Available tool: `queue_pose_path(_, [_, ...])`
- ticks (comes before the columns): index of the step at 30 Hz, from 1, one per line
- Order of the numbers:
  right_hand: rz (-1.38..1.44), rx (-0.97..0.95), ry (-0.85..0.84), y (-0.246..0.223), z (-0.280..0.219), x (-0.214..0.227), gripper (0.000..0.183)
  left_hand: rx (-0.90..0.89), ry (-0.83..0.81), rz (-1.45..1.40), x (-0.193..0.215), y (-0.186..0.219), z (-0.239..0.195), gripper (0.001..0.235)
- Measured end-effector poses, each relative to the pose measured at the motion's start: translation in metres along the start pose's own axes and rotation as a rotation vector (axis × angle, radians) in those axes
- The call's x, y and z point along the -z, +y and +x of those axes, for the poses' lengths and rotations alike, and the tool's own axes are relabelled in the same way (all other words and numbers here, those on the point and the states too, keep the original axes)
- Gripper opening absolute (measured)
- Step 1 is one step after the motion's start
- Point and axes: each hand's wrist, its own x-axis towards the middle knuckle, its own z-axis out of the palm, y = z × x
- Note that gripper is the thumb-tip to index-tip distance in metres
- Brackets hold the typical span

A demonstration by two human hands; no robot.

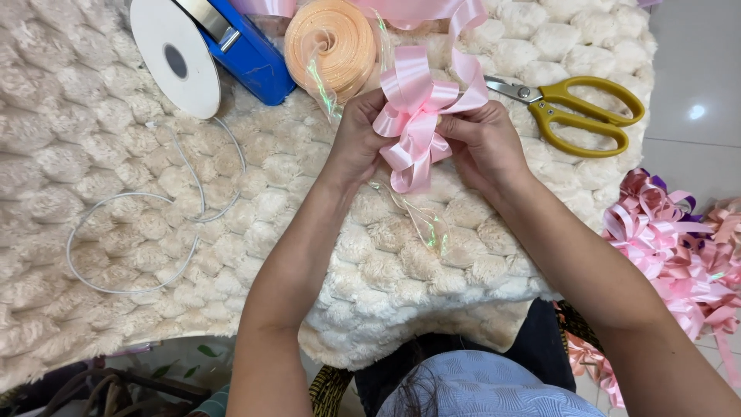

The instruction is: The person ties pink satin ribbons into decorative bows using yellow-handled scissors and a thin wire. They fold the ribbon, secure it with wire, trim the ends, and adjust the loops. The finished bow is placed with other completed bows on the floor.

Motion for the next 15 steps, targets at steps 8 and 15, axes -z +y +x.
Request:
queue_pose_path(8, [-0.976, 0.377, 0.063, -0.085, -0.048, 0.031, 0.021, 0.045, 0.111, -0.18, 0.016, 0.005, -0.022, 0.048])
queue_pose_path(15, [-1.849, 0.213, 0.069, -0.094, -0.052, 0.085, 0.049, 0.001, 0.177, -0.168, 0.031, 0.019, -0.099, 0.028])
